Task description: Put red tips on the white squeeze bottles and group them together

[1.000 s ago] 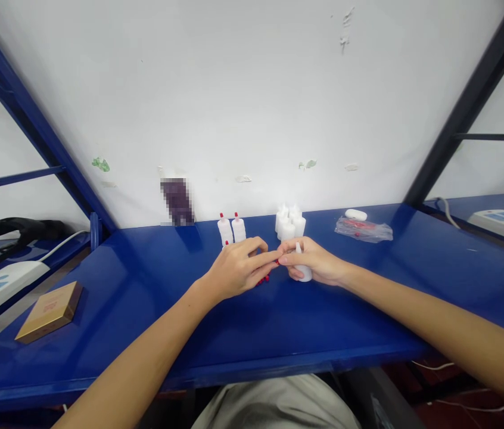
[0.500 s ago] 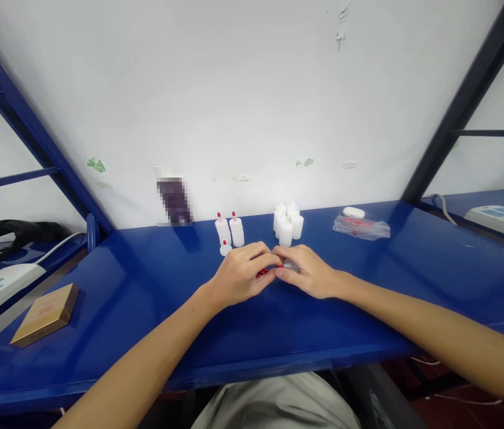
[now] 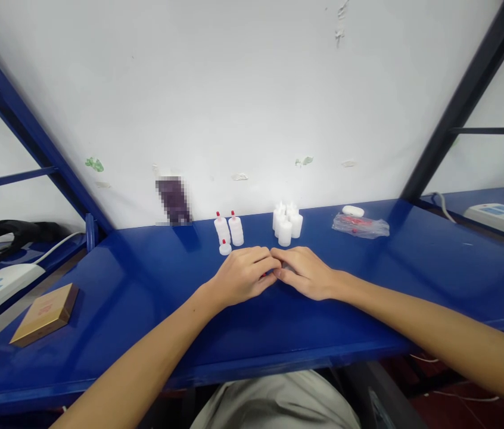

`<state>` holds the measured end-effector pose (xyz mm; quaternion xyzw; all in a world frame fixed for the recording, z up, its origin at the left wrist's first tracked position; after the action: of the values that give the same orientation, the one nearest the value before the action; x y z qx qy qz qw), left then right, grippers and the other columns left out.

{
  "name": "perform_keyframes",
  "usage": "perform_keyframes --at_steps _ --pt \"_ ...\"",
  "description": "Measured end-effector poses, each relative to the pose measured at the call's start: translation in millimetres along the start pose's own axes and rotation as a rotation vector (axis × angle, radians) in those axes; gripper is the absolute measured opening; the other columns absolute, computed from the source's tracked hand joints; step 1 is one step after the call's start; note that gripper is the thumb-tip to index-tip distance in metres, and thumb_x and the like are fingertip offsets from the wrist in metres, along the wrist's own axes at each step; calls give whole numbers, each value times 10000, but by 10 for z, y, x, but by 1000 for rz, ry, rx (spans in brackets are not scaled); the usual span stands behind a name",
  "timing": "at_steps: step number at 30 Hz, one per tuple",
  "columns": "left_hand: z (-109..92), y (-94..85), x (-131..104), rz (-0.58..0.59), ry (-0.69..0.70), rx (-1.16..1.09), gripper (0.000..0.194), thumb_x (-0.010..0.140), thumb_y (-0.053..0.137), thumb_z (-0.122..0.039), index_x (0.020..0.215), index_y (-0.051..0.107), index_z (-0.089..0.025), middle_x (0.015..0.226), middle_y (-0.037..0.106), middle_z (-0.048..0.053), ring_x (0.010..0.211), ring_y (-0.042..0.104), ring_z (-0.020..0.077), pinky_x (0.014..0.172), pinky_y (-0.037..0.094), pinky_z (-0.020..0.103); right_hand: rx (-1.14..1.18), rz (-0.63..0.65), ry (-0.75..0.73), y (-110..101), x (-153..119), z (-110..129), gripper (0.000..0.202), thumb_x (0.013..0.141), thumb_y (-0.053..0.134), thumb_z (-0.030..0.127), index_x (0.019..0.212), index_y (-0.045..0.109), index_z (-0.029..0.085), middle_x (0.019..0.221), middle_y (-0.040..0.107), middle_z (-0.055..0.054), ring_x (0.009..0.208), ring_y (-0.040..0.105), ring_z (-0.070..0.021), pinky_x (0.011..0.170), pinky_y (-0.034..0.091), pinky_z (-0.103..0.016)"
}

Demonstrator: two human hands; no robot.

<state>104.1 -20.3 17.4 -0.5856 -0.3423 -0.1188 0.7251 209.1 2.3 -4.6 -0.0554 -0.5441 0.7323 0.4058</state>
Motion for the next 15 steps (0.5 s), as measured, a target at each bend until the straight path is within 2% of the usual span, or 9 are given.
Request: perform_keyframes --at_steps 8,15 --pt "-25 10 -11 -57 36 -42 132 953 516 -216 926 630 -156 807 650 45 717 593 138 655 477 255 55 -10 -21 -8 1 61 125 909 387 267 814 438 205 730 578 -18 614 503 -163 615 335 -277" --pt "-30 37 -1 -33 13 -105 136 957 497 -196 971 629 -166 830 661 47 747 617 138 684 491 254 140 -11 -1 12 -9 12 122 862 401 233 779 482 197 643 523 16 551 433 -135 585 320 -268"
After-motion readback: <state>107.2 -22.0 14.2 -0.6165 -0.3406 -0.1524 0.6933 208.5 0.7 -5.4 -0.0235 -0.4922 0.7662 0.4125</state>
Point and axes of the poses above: each hand's wrist, its own x-axis towards the middle knuckle, its own y-axis out of the palm, z = x × y, the point moved 7 cm from there along x, towards the middle knuckle
